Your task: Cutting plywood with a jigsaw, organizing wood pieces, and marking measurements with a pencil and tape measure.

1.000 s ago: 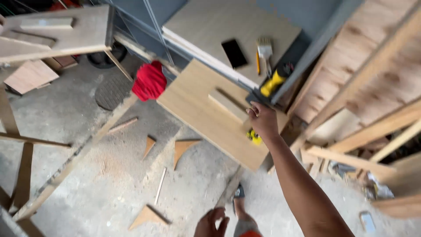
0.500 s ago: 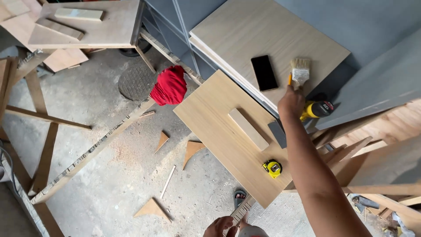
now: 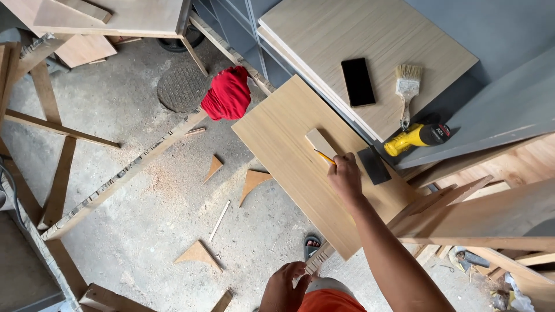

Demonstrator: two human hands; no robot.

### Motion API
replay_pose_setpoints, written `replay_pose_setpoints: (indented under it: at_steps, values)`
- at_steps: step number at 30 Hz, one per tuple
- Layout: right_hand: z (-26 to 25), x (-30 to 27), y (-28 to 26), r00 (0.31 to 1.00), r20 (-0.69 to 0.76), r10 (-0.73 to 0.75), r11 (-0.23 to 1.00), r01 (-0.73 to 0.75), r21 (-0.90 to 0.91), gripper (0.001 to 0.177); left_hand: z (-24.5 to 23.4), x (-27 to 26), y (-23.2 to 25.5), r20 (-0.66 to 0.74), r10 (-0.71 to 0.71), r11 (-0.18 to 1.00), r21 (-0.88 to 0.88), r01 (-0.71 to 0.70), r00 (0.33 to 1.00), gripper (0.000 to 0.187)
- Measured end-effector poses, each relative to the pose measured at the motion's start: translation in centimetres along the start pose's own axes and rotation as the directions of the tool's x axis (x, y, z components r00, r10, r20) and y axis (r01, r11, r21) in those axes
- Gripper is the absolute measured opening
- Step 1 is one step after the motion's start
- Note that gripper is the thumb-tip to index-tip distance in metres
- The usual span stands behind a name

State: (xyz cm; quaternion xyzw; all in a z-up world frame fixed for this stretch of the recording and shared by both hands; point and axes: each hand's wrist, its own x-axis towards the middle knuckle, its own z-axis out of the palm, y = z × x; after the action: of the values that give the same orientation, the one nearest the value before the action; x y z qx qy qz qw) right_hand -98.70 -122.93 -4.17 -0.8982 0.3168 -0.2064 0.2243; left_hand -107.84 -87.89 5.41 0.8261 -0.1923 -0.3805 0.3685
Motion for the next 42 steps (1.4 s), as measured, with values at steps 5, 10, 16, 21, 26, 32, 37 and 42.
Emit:
replay_pose_setpoints:
  at_steps: [5, 10, 16, 21, 26, 32, 37, 42]
  values:
    - [-1.0, 0.0, -0.9, 1.0, 0.016, -0.009, 0.978, 0.013, -0.208, 0.045, -0.6, -1.8, -0.3, 0.059, 0.004, 0.999, 0.049, -0.007, 0.998, 0.033]
    - [-0.2, 0.3, -0.4, 0.999, 0.015, -0.035, 0.977, 0.037, -0.209, 0.048, -0.3, -2.9, -2.6, 0.068, 0.034, 0.997, 0.07, -0.038, 0.997, 0.032]
    - [-12.0, -7.1, -12.8, 0.961, 0.26, 0.099, 0.952, -0.167, 0.258, 0.048, -2.3, -5.1, -0.3, 0.025, 0.014, 0.999, -0.053, -0.012, 1.0, 0.032]
    - [-16.5, -19.7, -19.2, 0.628, 0.712, 0.313, 0.349, -0.774, 0.529, 0.022, -3.3, -9.2, -3.3, -0.01, 0.121, 0.945, -0.306, -0.118, 0.993, 0.037]
    - [-13.9, -32.7, -19.5, 0.614, 0.752, 0.24, 0.088, -0.785, 0.613, 0.025, -5.7, -16.3, -4.0, 0.025, -0.057, 0.89, -0.452, 0.062, 0.998, 0.058]
    - [-14.0, -40.9, -24.6, 0.509, 0.821, 0.257, 0.119, -0.86, 0.496, 0.029, -7.2, -23.9, -7.9, -0.111, 0.029, 0.734, -0.673, -0.097, 0.993, 0.048]
    - [-11.8, -44.4, -27.2, 0.565, 0.825, 0.015, 0.496, -0.721, 0.484, 0.04, -6.8, -27.7, -13.0, -0.287, -0.232, 0.633, -0.77, -0.079, 0.929, 0.05]
    - [-8.6, -46.4, -29.4, 0.562, 0.809, -0.173, 0.737, -0.472, 0.485, 0.043, -5.4, -29.7, -17.6, -0.433, -0.344, 0.5, -0.836, -0.227, 0.833, 0.034]
